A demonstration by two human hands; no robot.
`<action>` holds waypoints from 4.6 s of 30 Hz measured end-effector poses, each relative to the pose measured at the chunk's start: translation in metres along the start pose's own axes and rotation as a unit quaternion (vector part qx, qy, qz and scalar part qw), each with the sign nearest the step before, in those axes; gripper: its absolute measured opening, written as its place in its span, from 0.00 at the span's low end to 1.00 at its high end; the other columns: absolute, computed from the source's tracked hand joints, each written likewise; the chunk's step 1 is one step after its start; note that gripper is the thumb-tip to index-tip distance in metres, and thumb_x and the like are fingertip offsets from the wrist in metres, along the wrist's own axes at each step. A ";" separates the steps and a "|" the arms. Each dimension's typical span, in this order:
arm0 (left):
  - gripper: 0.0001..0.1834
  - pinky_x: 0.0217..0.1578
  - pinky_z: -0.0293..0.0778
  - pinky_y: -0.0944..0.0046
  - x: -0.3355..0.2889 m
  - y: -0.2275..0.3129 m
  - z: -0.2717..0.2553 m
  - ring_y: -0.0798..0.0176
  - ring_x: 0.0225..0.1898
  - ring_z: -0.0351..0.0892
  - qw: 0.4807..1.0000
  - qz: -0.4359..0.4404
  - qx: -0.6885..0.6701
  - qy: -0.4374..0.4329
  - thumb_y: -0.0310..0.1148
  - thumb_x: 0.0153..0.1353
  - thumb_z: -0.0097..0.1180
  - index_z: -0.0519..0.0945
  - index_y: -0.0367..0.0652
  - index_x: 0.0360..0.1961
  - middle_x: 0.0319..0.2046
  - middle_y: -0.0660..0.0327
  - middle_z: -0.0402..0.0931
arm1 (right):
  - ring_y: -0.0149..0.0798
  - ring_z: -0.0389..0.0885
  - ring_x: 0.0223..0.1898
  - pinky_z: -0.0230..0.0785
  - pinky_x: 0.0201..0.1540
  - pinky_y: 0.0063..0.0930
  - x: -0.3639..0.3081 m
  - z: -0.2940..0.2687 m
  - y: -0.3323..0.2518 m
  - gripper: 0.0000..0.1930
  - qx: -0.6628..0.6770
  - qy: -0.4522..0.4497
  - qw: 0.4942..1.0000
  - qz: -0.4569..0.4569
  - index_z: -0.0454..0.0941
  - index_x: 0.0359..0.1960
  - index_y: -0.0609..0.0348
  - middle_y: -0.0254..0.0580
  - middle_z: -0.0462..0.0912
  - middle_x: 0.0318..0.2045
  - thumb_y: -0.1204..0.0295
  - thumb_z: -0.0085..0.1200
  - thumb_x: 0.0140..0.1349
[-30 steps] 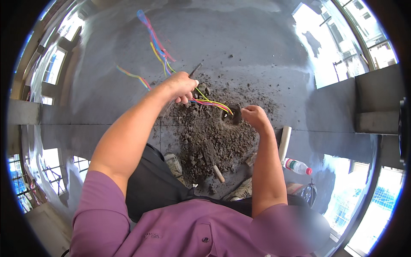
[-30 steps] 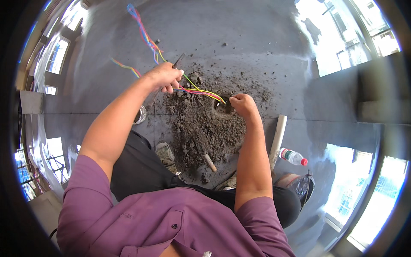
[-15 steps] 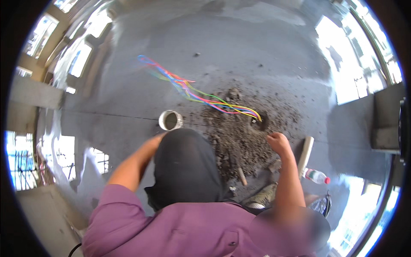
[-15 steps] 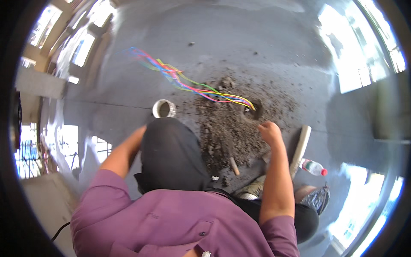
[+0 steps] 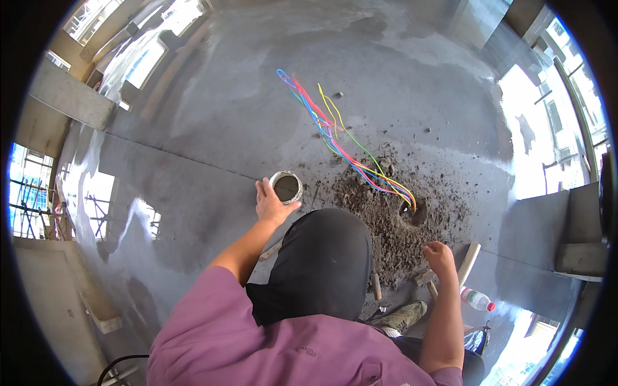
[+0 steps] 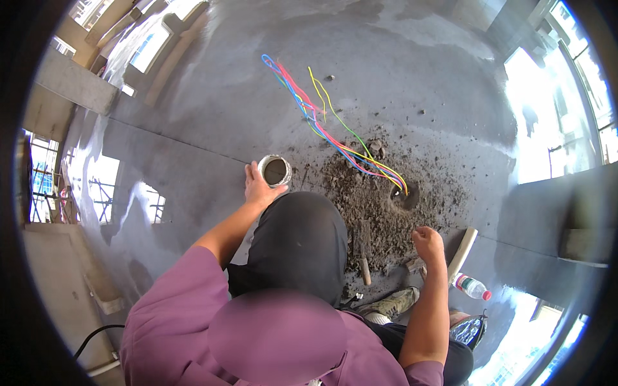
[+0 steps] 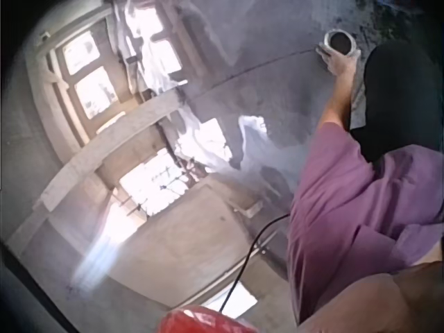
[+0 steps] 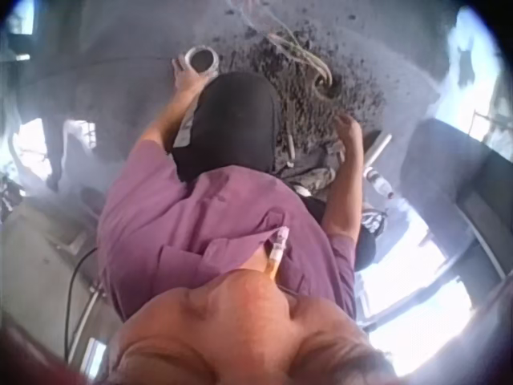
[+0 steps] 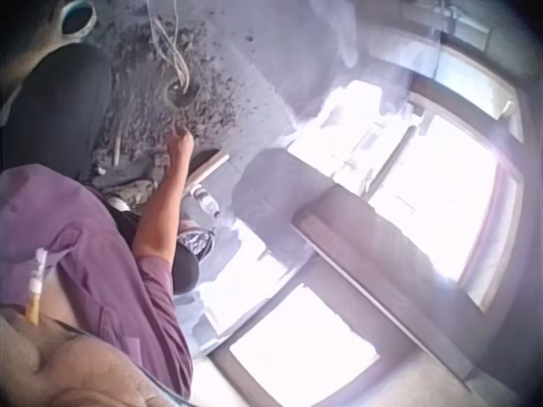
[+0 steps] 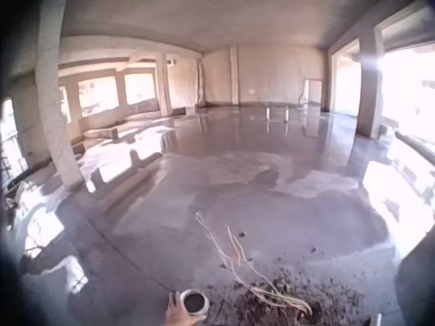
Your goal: The person sits on the floor and uses a hammer and chisel to break up concrete around a hole. They then feed a bundle of colorful electrical wires into the hole and use the hammer to tap the chisel, presumably to secure the wires or clear the path.
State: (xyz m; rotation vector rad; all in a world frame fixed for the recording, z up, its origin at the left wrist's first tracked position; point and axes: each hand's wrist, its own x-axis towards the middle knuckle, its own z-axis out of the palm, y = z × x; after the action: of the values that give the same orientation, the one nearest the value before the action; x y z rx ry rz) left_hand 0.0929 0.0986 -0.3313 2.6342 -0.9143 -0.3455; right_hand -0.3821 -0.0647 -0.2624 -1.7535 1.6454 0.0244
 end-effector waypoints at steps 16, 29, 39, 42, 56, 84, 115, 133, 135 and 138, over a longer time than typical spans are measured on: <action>0.55 0.63 0.66 0.54 0.032 0.041 -0.094 0.51 0.64 0.66 0.933 0.116 -0.340 -0.033 0.43 0.47 0.73 0.55 0.29 0.69 0.63 0.45 0.63 | 0.57 0.59 0.70 0.56 0.71 0.43 0.023 -0.018 -0.110 0.54 -0.089 0.028 0.986 -0.140 0.55 0.71 0.64 0.58 0.63 0.68 0.51 0.71 0.48; 0.59 0.63 0.67 0.56 -0.067 0.192 -0.242 0.56 0.63 0.68 0.848 0.247 -0.456 -0.110 0.40 0.50 0.74 0.46 0.27 0.72 0.64 0.47 0.62 | 0.60 0.58 0.71 0.52 0.70 0.56 0.113 0.057 -0.180 0.62 -0.220 -0.050 0.958 -0.178 0.48 0.73 0.60 0.58 0.70 0.64 0.42 0.71 0.43; 0.49 0.63 0.64 0.58 -0.038 0.184 -0.233 0.58 0.61 0.69 0.781 0.203 -0.588 -0.046 0.36 0.55 0.67 0.52 0.27 0.70 0.63 0.48 0.64 | 0.54 0.83 0.45 0.74 0.50 0.44 0.135 0.069 -0.212 0.15 -0.095 -0.040 0.943 -0.315 0.79 0.38 0.59 0.54 0.84 0.38 0.66 0.57 0.49; 0.42 0.60 0.65 0.61 -0.035 0.186 -0.244 0.62 0.59 0.69 0.760 0.194 -0.617 -0.068 0.37 0.58 0.61 0.57 0.29 0.69 0.61 0.52 0.66 | 0.53 0.83 0.44 0.75 0.49 0.44 0.126 0.069 -0.222 0.17 -0.063 -0.045 0.958 -0.277 0.79 0.38 0.59 0.52 0.84 0.35 0.62 0.61 0.49; 0.26 0.39 0.70 0.68 -0.015 0.187 -0.257 0.71 0.42 0.76 0.663 0.203 -0.721 0.013 0.50 0.66 0.56 0.72 0.43 0.55 0.44 0.67 0.78 | 0.23 0.70 0.29 0.65 0.31 0.22 0.066 -0.052 -0.261 0.14 0.365 -0.072 0.884 -0.283 0.74 0.33 0.61 0.26 0.75 0.27 0.68 0.68 0.58; 0.45 0.53 0.73 0.64 -0.042 0.354 -0.189 0.67 0.52 0.75 0.719 0.362 -0.512 -0.299 0.35 0.53 0.70 0.60 0.36 0.68 0.52 0.59 0.74 | 0.51 0.79 0.54 0.69 0.57 0.38 0.026 -0.058 -0.171 0.35 0.193 -0.049 0.913 -0.356 0.72 0.60 0.65 0.58 0.81 0.51 0.56 0.65 0.54; 0.46 0.60 0.68 0.57 -0.033 0.381 -0.163 0.65 0.58 0.72 0.576 0.401 -0.556 -0.445 0.71 0.61 0.47 0.68 0.40 0.63 0.55 0.62 0.74 | 0.39 0.65 0.67 0.57 0.71 0.38 -0.064 -0.199 -0.224 0.57 0.364 0.268 0.771 -0.448 0.49 0.72 0.57 0.44 0.64 0.64 0.76 0.76 0.41; 0.55 0.68 0.55 0.58 -0.044 0.389 -0.163 0.62 0.69 0.55 0.650 0.511 -0.477 -0.298 0.48 0.54 0.73 0.52 0.39 0.74 0.69 0.57 0.57 | 0.46 0.62 0.71 0.60 0.69 0.45 -0.084 -0.207 -0.220 0.61 0.282 0.245 0.770 -0.517 0.49 0.72 0.61 0.49 0.60 0.68 0.71 0.81 0.38; 0.47 0.65 0.61 0.59 -0.045 0.387 -0.159 0.63 0.65 0.62 0.660 0.508 -0.473 -0.286 0.43 0.57 0.71 0.60 0.38 0.71 0.65 0.57 0.64 | 0.47 0.61 0.71 0.59 0.70 0.46 -0.086 -0.208 -0.223 0.60 0.192 0.317 0.761 -0.532 0.49 0.72 0.60 0.50 0.60 0.69 0.71 0.81 0.38; 0.37 0.57 0.71 0.62 -0.041 0.381 -0.155 0.65 0.57 0.72 0.657 0.459 -0.469 -0.371 0.37 0.59 0.69 0.67 0.36 0.66 0.58 0.56 0.73 | 0.46 0.62 0.71 0.57 0.70 0.47 -0.081 -0.210 -0.226 0.60 0.160 0.393 0.735 -0.530 0.49 0.72 0.58 0.49 0.61 0.68 0.70 0.80 0.39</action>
State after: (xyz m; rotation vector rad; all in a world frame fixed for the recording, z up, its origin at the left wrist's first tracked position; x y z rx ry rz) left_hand -0.0981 -0.1218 -0.0379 0.8246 -1.5614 -1.2135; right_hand -0.2927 -0.1172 0.0390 -2.2817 0.7311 -1.6083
